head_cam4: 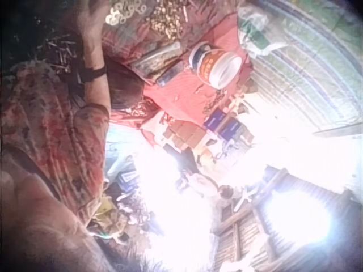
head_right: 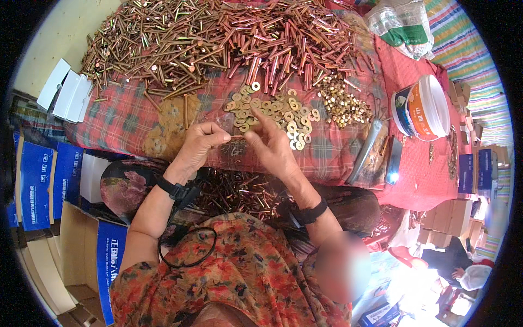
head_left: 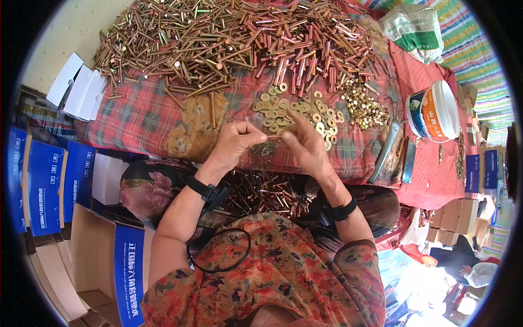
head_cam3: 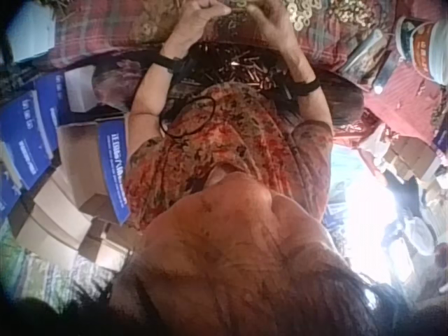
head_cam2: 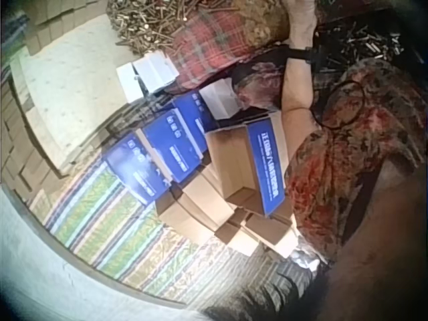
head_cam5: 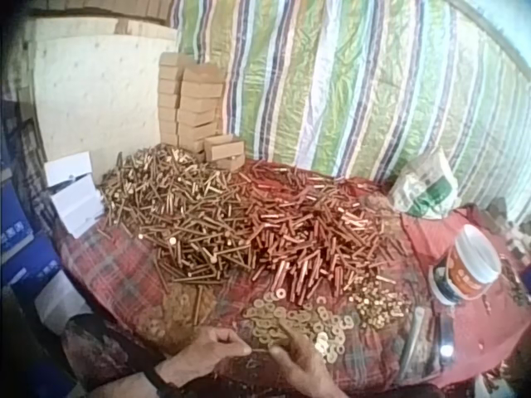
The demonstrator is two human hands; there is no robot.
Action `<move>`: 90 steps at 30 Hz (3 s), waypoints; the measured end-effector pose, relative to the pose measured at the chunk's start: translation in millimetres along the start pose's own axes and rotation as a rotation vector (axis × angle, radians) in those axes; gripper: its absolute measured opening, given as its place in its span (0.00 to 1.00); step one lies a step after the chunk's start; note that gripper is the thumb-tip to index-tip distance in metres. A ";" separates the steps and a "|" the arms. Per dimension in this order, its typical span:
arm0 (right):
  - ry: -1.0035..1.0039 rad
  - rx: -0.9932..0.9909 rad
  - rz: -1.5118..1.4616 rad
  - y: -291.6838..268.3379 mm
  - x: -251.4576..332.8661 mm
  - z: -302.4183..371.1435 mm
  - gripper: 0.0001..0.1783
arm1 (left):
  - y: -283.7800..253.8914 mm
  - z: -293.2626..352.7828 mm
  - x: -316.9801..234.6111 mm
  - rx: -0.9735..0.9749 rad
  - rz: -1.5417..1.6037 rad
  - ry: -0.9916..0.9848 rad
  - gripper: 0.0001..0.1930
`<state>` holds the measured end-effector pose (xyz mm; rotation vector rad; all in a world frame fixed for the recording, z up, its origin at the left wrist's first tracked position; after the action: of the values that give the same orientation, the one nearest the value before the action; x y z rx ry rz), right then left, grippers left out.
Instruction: Assembling metal washers onto long bolts.
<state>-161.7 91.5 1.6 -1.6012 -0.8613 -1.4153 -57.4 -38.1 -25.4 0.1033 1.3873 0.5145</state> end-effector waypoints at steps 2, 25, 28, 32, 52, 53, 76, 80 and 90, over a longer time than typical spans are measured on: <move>-0.059 0.007 0.210 3.0 20.4 0.2 0.32 | -3.1 1.2 0.2 -0.005 0.002 0.006 0.04; -0.013 -0.266 1.187 -85.6 -16.5 -62.5 0.14 | -99.9 -5.4 -29.6 -0.650 -1.285 -0.056 0.18; 0.112 -0.220 1.169 -81.6 -24.3 -73.1 0.13 | -108.7 -6.9 -13.4 -0.573 -0.943 -0.032 0.19; 0.086 -0.280 1.120 -84.5 -20.7 -69.6 0.11 | -79.0 -4.6 -14.6 -0.432 -0.205 0.110 0.14; 0.029 -0.386 0.144 11.6 -5.9 -22.9 0.08 | -17.3 -3.8 3.5 -0.240 0.408 0.207 0.04; -0.001 -0.435 0.206 11.7 1.8 -20.9 0.08 | -17.9 -1.6 6.0 -0.264 0.338 0.164 0.04; 0.571 -0.417 0.924 -110.8 -30.5 -95.3 0.19 | -23.2 -2.6 14.3 -0.234 0.170 0.042 0.09; 0.398 -0.381 0.908 -92.7 -8.8 -58.8 0.12 | -19.1 1.1 -1.8 -0.285 0.061 0.049 0.09; -0.052 -0.141 0.731 -40.2 33.6 -15.1 0.09 | -14.1 -4.0 -5.3 -0.185 0.011 0.102 0.07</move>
<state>-199.5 94.6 40.8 -1.8058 -0.1505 -0.9193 -57.6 -53.6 -26.6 -0.0656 1.4322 0.6623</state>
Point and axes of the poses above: each hand's wrist, its own z-axis away from the middle knuckle, its own y-axis out of the palm, x = y × z, the point moved 7 cm from there along -z, towards the middle knuckle, and after that the axes turned 11 degrees about x, right-handed, at the moved point
